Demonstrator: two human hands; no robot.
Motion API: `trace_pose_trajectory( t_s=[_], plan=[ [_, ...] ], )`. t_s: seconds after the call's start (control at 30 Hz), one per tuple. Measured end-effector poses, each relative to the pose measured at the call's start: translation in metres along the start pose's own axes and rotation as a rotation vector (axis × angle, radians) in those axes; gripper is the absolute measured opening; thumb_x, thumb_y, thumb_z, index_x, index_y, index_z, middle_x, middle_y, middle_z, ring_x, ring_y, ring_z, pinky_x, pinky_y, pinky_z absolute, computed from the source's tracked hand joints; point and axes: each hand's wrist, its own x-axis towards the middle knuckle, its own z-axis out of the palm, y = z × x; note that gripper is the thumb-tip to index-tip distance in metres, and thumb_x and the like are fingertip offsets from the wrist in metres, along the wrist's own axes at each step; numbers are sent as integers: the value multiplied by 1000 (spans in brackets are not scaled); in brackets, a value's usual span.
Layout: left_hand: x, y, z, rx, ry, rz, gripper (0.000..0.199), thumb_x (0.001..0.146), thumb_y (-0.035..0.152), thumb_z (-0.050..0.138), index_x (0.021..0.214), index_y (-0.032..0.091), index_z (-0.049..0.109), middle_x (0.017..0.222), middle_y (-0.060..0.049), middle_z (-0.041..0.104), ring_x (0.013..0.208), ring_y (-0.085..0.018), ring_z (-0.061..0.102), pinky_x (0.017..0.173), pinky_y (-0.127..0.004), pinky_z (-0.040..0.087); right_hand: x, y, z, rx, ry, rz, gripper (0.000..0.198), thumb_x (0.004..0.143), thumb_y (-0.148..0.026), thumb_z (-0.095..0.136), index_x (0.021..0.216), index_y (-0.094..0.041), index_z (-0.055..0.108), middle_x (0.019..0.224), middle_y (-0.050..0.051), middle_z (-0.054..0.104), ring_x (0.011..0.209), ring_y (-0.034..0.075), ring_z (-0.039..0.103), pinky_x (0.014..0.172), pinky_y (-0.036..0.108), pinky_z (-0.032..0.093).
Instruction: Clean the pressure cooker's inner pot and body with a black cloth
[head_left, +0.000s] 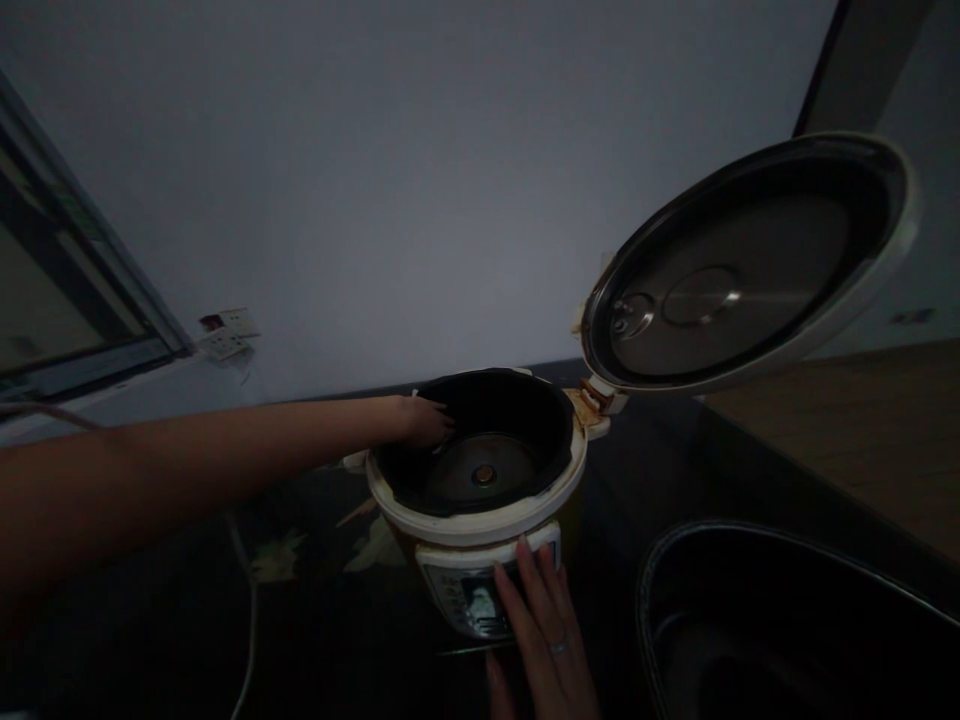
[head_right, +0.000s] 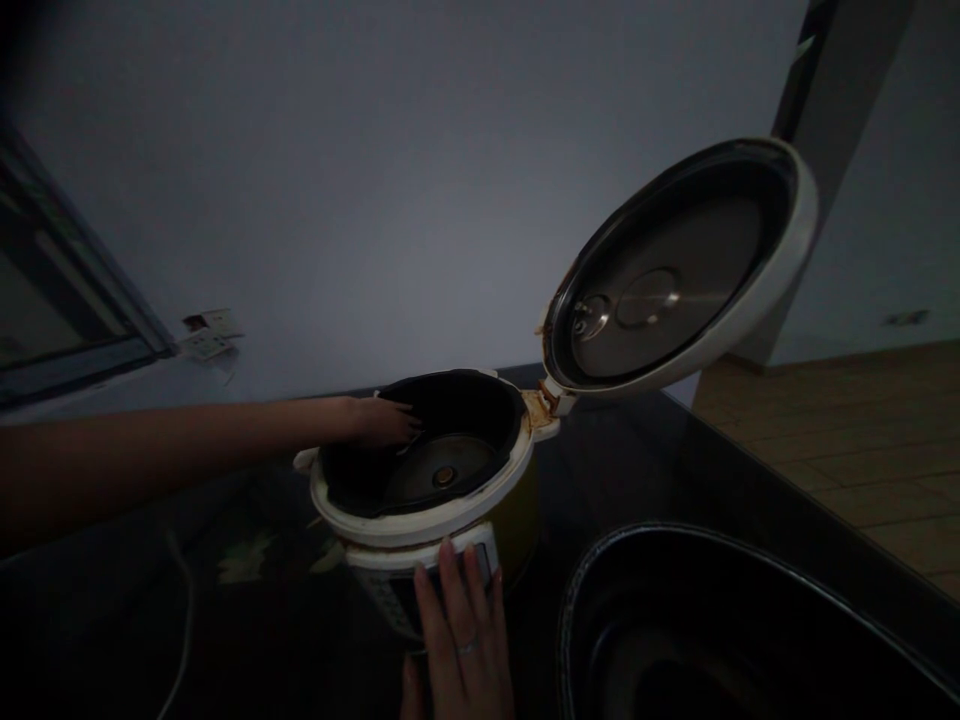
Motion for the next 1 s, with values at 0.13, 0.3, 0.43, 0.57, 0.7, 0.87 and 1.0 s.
trace_pose_trajectory(
  t_s=[0.13, 0.3, 0.43, 0.57, 0.7, 0.87, 1.0],
  plan=[
    [2, 1, -6, 13, -280, 90, 34, 63, 9, 58, 82, 31, 74, 111, -2, 72, 126, -26, 52, 109, -40, 31, 0, 0, 1, -13, 6, -10, 67, 89, -16, 38, 153, -28, 20, 156, -1, 28, 142, 28, 31, 105, 52, 43],
    [15, 0, -8, 16, -392, 226, 45, 55, 6, 53, 85, 32, 75, 118, 1, 70, 133, -22, 46, 116, -36, 16, -1, -2, -2, -13, -29, 20, 69, 89, -16, 40, 153, -30, 18, 156, -1, 28, 142, 30, 30, 102, 53, 46],
    [30, 1, -9, 1, -415, 316, 44, 60, 10, 52, 88, 35, 75, 120, 3, 69, 133, -20, 46, 115, -36, 21, -1, -1, -2, -6, -36, 18, 69, 89, -14, 40, 153, -30, 19, 154, 1, 33, 142, 31, 31, 101, 55, 47],
    [41, -2, -8, -15, -405, 424, 41, 65, 12, 51, 89, 35, 75, 121, 2, 69, 132, -19, 47, 112, -37, 29, -2, 2, 3, -44, -3, -13, 67, 90, -15, 36, 153, -29, 17, 155, 2, 30, 141, 32, 32, 99, 56, 48],
    [55, -4, -6, -32, -399, 519, 41, 72, 13, 48, 93, 35, 75, 124, 3, 67, 132, -16, 47, 114, -35, 27, -4, 6, 6, -55, 15, -38, 65, 93, -17, 37, 153, -27, 17, 153, 5, 35, 140, 33, 33, 100, 57, 47],
    [75, 4, -3, -53, -430, 634, 48, 80, 14, 42, 108, 39, 72, 133, 7, 61, 135, -11, 42, 118, -29, 18, -2, 11, 4, -24, -5, -68, 64, 93, -18, 45, 152, -27, 22, 151, 6, 40, 138, 32, 36, 105, 53, 45],
    [83, 12, -2, -56, -455, 676, 49, 83, 17, 42, 116, 42, 67, 137, 10, 56, 135, -8, 42, 117, -26, 16, -1, 12, 4, -33, 5, -73, 66, 93, -16, 44, 153, -28, 20, 151, 5, 39, 139, 31, 33, 105, 52, 45]
  ],
)
